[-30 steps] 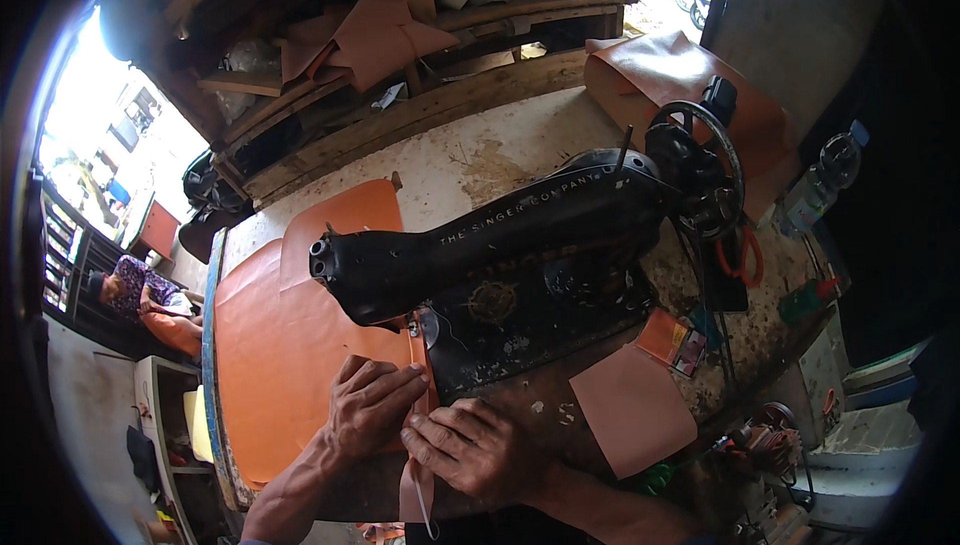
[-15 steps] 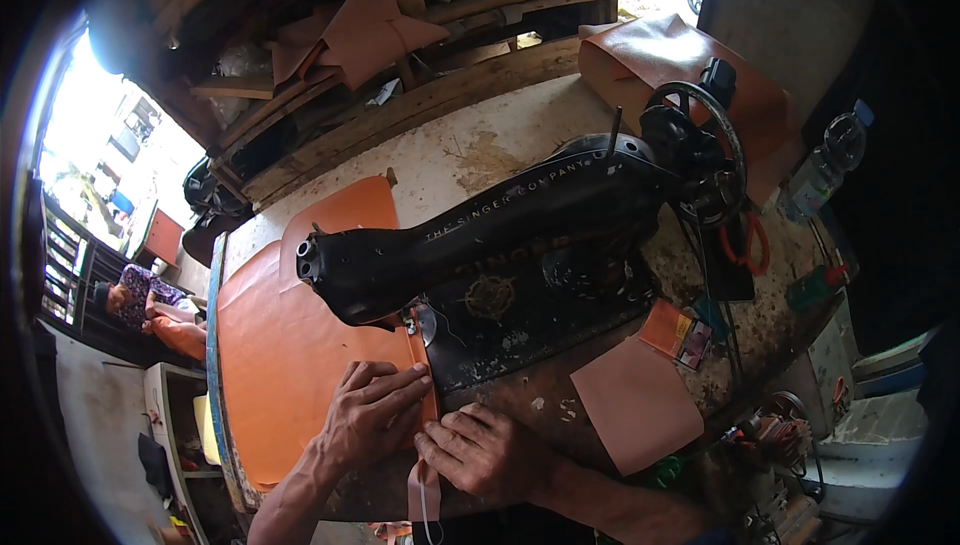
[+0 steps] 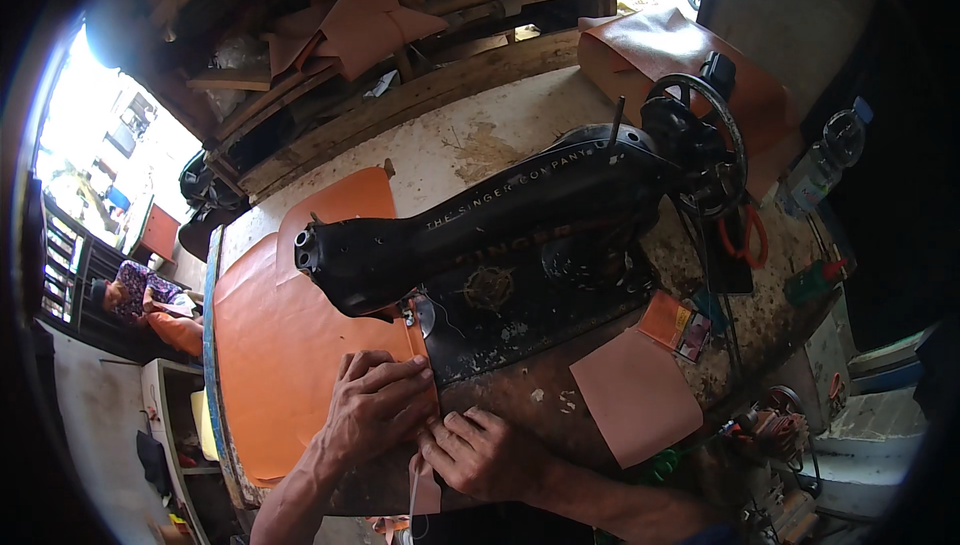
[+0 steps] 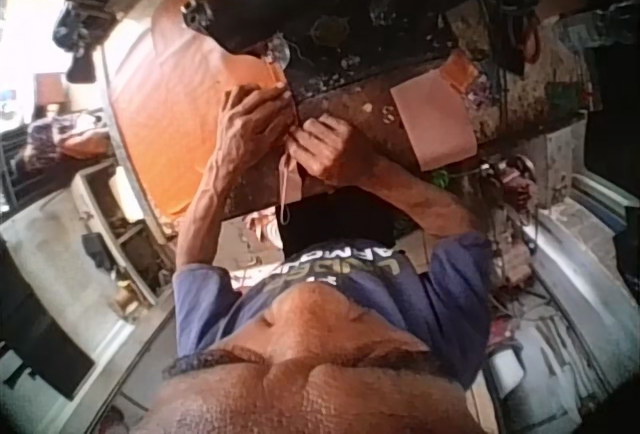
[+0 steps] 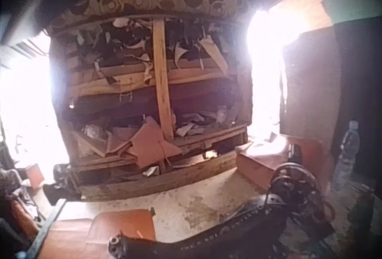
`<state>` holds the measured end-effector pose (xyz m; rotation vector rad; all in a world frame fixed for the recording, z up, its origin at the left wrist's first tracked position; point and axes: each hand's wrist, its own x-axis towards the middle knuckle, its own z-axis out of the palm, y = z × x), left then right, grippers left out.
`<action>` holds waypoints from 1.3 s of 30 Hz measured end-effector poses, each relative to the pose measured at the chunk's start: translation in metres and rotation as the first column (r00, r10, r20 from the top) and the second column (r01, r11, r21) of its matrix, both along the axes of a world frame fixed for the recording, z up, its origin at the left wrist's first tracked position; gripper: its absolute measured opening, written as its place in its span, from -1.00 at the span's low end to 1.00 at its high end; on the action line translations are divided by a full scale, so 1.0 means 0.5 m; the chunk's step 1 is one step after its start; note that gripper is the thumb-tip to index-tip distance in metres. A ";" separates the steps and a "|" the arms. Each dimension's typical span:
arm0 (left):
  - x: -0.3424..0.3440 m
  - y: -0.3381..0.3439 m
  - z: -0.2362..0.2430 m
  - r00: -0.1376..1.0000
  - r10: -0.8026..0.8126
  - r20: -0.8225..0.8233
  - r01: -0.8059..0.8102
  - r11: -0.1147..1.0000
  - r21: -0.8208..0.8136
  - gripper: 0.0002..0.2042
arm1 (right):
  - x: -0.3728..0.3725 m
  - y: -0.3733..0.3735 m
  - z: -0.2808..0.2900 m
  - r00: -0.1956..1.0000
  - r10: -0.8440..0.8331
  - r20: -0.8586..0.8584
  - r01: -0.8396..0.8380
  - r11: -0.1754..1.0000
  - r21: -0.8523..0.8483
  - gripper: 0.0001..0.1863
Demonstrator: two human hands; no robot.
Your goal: Sewing pieces of upholstery fabric together using a mechanical sewing machine.
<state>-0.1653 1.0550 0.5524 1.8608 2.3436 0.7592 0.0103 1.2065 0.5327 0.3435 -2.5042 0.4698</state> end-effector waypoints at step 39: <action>0.023 -0.013 0.004 0.996 0.071 0.047 -0.069 0.997 -0.030 -0.48 | -0.392 0.277 -0.067 0.744 0.667 0.047 0.106 -0.048 -0.993 -0.68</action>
